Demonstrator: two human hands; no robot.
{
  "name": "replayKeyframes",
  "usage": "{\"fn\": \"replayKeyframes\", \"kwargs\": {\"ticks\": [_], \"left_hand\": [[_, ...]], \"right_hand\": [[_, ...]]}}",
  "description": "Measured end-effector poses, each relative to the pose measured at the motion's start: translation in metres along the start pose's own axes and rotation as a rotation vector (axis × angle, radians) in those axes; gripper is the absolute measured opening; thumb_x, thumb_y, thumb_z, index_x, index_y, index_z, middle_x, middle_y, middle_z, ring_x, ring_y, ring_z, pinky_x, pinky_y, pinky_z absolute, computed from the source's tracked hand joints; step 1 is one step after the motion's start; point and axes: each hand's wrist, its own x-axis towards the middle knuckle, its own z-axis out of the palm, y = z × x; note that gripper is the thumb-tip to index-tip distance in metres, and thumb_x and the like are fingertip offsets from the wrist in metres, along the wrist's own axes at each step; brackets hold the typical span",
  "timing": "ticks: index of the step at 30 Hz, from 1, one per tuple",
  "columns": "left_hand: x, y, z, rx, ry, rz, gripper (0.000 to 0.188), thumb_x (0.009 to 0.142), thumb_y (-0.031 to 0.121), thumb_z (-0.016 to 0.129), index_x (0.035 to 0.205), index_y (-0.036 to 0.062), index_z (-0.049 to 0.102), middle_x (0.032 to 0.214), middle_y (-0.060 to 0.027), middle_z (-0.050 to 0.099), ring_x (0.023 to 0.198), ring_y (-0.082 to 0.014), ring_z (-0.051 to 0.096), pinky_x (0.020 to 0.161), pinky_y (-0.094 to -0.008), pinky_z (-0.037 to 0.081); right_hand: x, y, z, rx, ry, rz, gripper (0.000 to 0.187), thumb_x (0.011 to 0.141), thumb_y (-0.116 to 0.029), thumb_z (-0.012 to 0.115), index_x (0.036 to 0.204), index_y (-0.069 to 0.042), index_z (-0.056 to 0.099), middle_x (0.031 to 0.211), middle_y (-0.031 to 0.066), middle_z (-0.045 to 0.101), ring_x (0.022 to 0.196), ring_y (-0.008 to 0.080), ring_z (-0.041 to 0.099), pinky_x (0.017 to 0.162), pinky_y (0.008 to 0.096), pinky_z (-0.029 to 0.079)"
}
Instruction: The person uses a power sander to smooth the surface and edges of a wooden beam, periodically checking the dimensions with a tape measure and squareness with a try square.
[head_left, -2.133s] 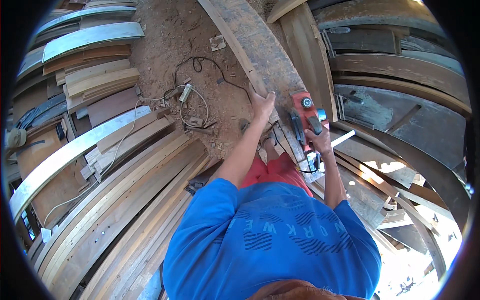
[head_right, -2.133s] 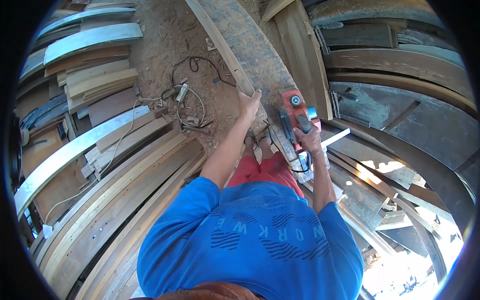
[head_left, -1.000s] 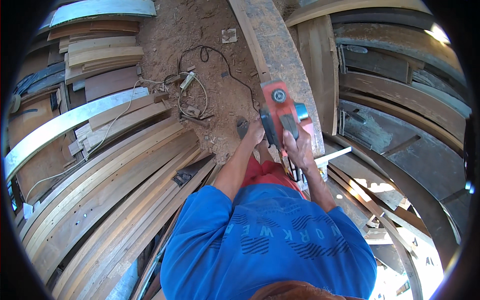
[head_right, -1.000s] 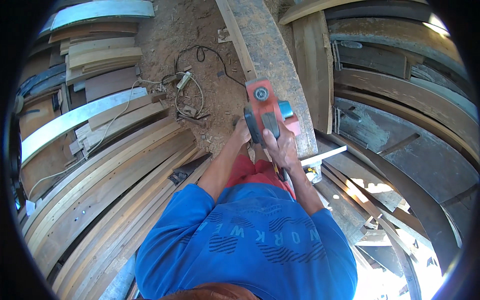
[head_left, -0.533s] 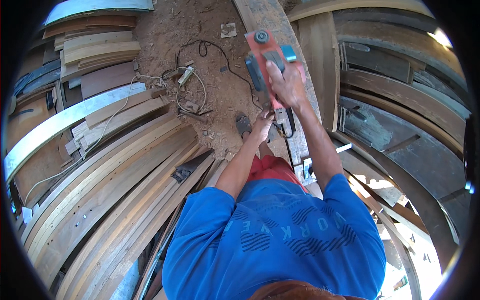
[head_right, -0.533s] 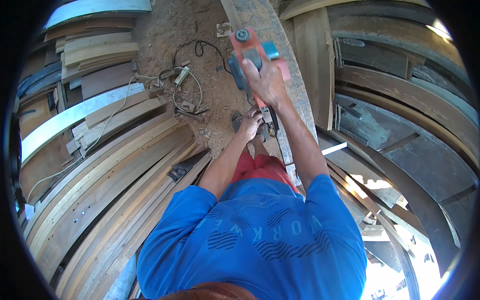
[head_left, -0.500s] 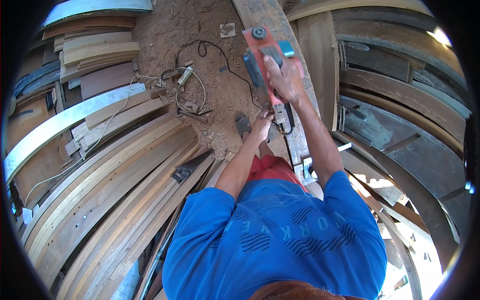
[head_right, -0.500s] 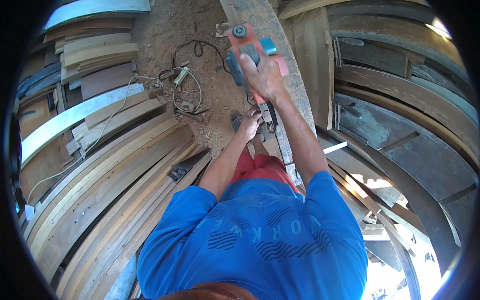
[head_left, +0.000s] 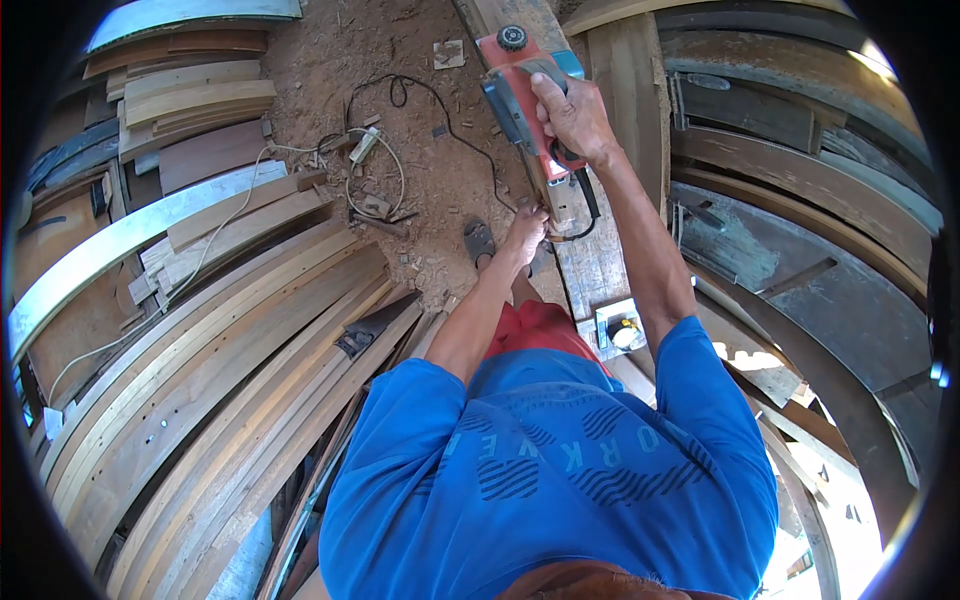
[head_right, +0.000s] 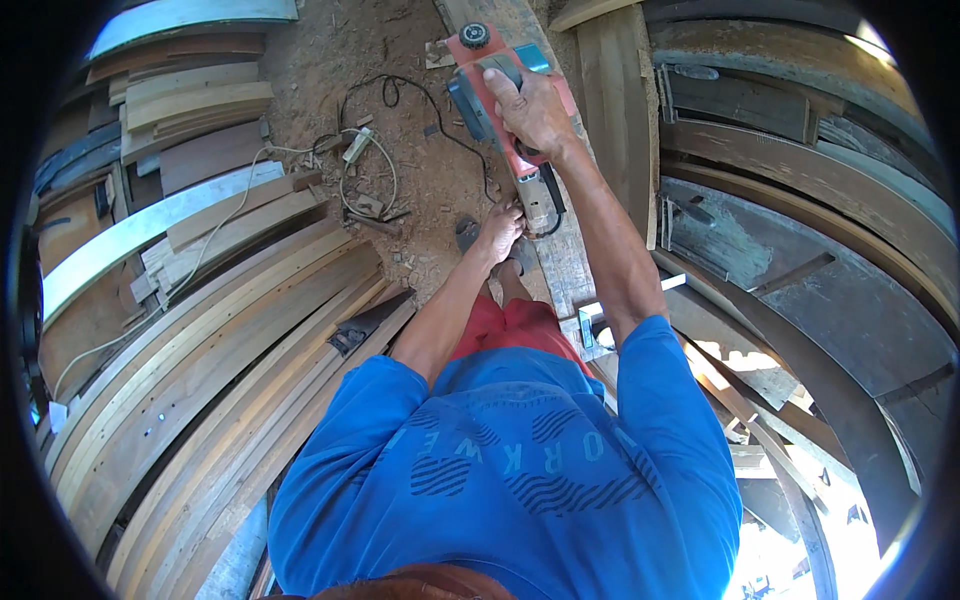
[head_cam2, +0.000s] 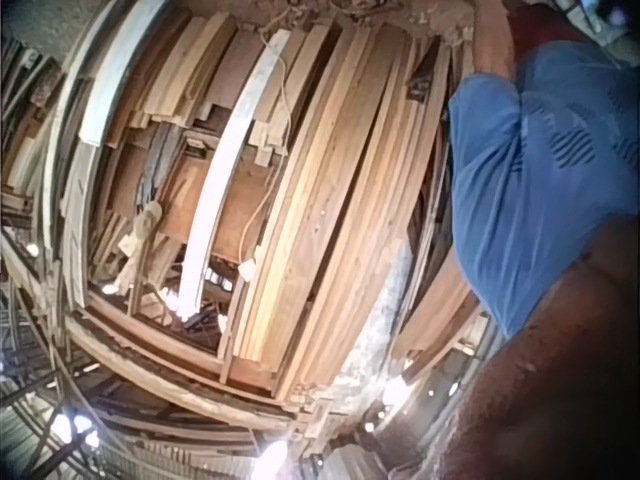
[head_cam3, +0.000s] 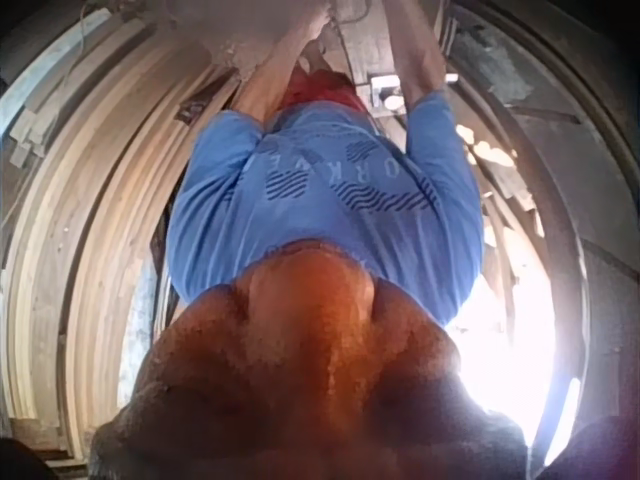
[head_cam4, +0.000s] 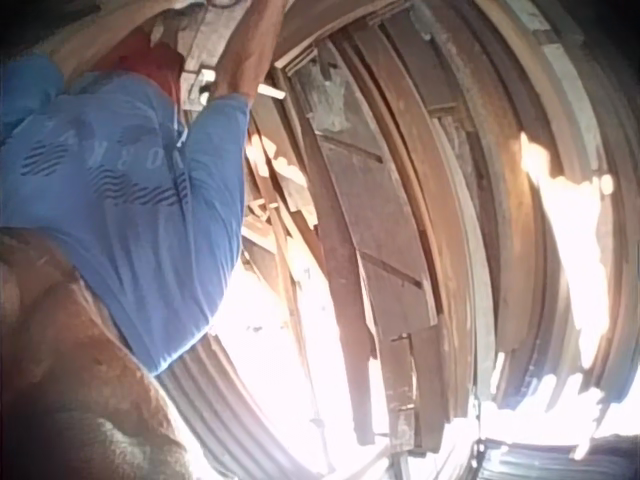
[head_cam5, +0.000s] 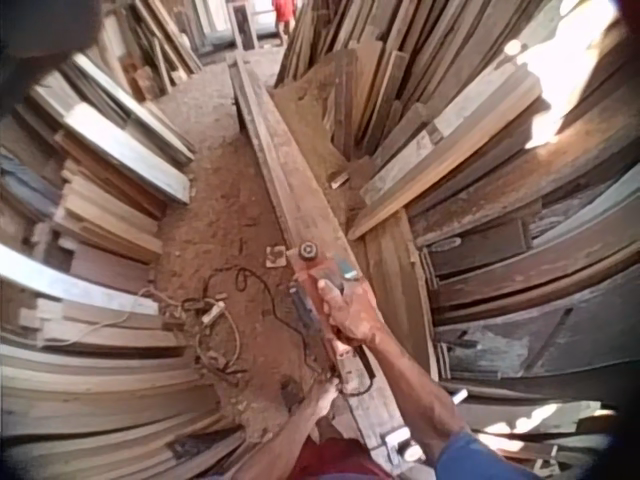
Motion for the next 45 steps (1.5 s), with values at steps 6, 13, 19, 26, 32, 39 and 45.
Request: {"fn": "replayKeyframes", "kwargs": {"ticks": [6, 13, 19, 26, 32, 39, 45], "left_hand": [[-0.005, -0.015, -0.021, 0.063, -0.014, -0.004, 0.028, 0.094, 0.003, 0.052, 0.121, 0.0074, 0.057, 0.101, 0.0010, 0.064, 0.088, -0.0108, 0.064, 0.080, -0.0296, 0.051], [-0.035, -0.045, -0.044, 0.184, -0.110, -0.153, 0.038, 0.095, 0.015, 0.061, 0.132, 0.0074, 0.058, 0.128, -0.0085, 0.065, 0.118, -0.0221, 0.062, 0.102, -0.0382, 0.048], [-0.077, -0.092, -0.008, 1.223, -0.276, 0.175, 0.042, 0.091, 0.028, 0.062, 0.128, 0.0095, 0.064, 0.126, -0.0157, 0.066, 0.118, -0.0290, 0.063, 0.097, -0.0402, 0.049], [-0.096, -0.105, 0.022, 1.450, -0.770, 0.209, 0.039, 0.073, 0.005, 0.060, 0.110, 0.0057, 0.071, 0.109, -0.0191, 0.070, 0.109, -0.0340, 0.066, 0.096, -0.0473, 0.048], [-0.080, -0.106, -0.023, 1.418, -0.401, 0.253, 0.025, 0.077, 0.015, 0.060, 0.099, 0.0075, 0.069, 0.105, -0.0219, 0.069, 0.107, -0.0392, 0.064, 0.100, -0.0471, 0.047], [-0.080, -0.065, -0.076, 1.405, -0.097, 0.194, 0.030, 0.081, 0.021, 0.060, 0.107, 0.0065, 0.067, 0.108, -0.0233, 0.068, 0.107, -0.0374, 0.065, 0.100, -0.0524, 0.045], [-0.085, -0.036, -0.079, 1.391, 0.060, 0.190, 0.036, 0.083, 0.018, 0.063, 0.111, -0.0029, 0.060, 0.104, -0.0250, 0.067, 0.100, -0.0416, 0.065, 0.090, -0.0478, 0.051]], "right_hand": [[-0.052, 0.017, -0.005, -0.017, -0.001, -0.004, 0.046, 0.100, -0.041, 0.057, 0.077, -0.001, 0.060, 0.061, 0.0005, 0.056, 0.052, 0.0105, 0.054, 0.050, 0.0300, 0.045], [-0.208, 0.065, -0.019, -0.031, -0.068, 0.015, 0.041, 0.098, -0.041, 0.053, 0.102, 0.000, 0.058, 0.063, 0.0024, 0.053, 0.056, 0.0120, 0.051, 0.053, 0.0311, 0.043], [-0.248, 0.071, -0.019, 0.000, -0.087, 0.139, 0.063, 0.094, -0.054, 0.055, 0.118, 0.005, 0.060, 0.076, 0.0199, 0.067, 0.072, 0.0328, 0.069, 0.070, 0.0441, 0.053], [-0.181, 0.059, -0.006, -0.001, -0.029, 0.236, 0.067, 0.093, -0.059, 0.056, 0.111, 0.005, 0.061, 0.077, 0.0222, 0.067, 0.073, 0.0353, 0.069, 0.069, 0.0462, 0.053], [-0.117, 0.048, 0.005, -0.069, 0.074, 0.042, 0.045, 0.100, -0.046, 0.054, 0.091, -0.002, 0.059, 0.063, 0.0018, 0.056, 0.052, 0.0118, 0.055, 0.050, 0.0320, 0.047], [-0.026, 0.027, 0.022, -0.095, 0.105, -0.046, 0.046, 0.100, -0.045, 0.054, 0.085, -0.001, 0.059, 0.060, 0.0027, 0.056, 0.051, 0.0130, 0.056, 0.048, 0.0335, 0.045], [0.074, -0.005, 0.022, -0.117, 0.129, -0.116, 0.059, 0.097, -0.056, 0.053, 0.072, -0.003, 0.062, 0.056, 0.0025, 0.056, 0.049, 0.0131, 0.055, 0.048, 0.0337, 0.045]]}}
